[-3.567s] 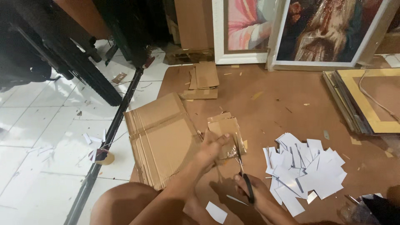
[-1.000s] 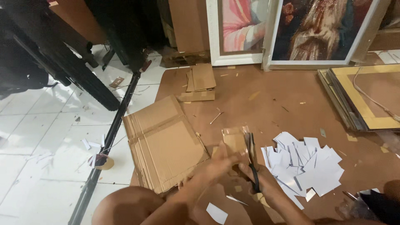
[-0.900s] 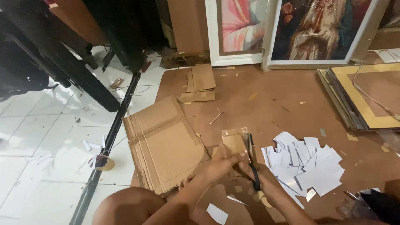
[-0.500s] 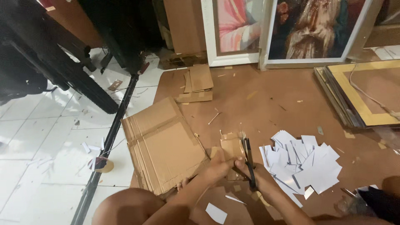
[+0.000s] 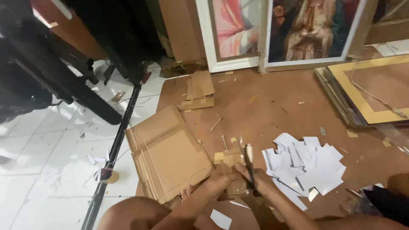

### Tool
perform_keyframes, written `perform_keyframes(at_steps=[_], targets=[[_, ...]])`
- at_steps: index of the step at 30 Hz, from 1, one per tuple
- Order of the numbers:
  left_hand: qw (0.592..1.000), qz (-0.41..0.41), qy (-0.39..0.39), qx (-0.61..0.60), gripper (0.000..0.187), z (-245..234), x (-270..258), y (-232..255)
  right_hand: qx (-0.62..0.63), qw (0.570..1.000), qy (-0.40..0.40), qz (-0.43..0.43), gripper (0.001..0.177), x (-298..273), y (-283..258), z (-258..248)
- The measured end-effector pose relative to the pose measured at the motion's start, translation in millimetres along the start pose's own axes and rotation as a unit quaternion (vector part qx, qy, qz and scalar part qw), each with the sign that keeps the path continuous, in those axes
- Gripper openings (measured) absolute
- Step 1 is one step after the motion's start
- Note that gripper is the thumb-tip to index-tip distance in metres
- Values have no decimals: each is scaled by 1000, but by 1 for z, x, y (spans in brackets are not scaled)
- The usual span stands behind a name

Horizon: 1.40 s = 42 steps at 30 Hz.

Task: The person cuts a large piece of cardboard with scissors into smaller strips and rectangular sections while sitting on the floor.

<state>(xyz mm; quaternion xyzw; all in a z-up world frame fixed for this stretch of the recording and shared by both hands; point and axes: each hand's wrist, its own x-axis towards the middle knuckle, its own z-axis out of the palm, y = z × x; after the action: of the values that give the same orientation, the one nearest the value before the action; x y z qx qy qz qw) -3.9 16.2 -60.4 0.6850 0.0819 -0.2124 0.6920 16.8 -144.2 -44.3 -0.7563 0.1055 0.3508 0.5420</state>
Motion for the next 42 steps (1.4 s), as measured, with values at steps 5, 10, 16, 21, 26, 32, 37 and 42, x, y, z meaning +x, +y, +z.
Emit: perform_keyframes(at_steps=[5, 10, 16, 21, 26, 32, 37, 42], targets=[[973, -157, 107, -132, 34, 6, -13, 11, -35, 998, 46, 15, 73, 1, 9, -3], [960, -185, 194, -82, 42, -19, 6, -15, -98, 995, 21, -8, 61, 5, 32, -11], [911, -169, 260, 271, 63, 15, -6, 16, -90, 992, -15, -90, 60, -21, 28, -24], [950, -130, 207, 196, 72, 42, -5, 29, -53, 984, -111, -128, 61, -39, 23, -33], [873, -52, -56, -482, 30, 55, -14, 35, 257, 915, -308, 37, 60, -70, 11, -42], [807, -145, 257, -511, 24, 45, 28, 52, -42, 917, -387, -89, 30, -150, -42, -108], [848, -166, 411, 290, 28, -44, 85, -202, -7, 919, -382, -95, 22, -65, 58, -150], [743, -83, 487, 452, 75, -113, 30, -287, 362, 928, -79, -36, 61, 2, 126, -153]])
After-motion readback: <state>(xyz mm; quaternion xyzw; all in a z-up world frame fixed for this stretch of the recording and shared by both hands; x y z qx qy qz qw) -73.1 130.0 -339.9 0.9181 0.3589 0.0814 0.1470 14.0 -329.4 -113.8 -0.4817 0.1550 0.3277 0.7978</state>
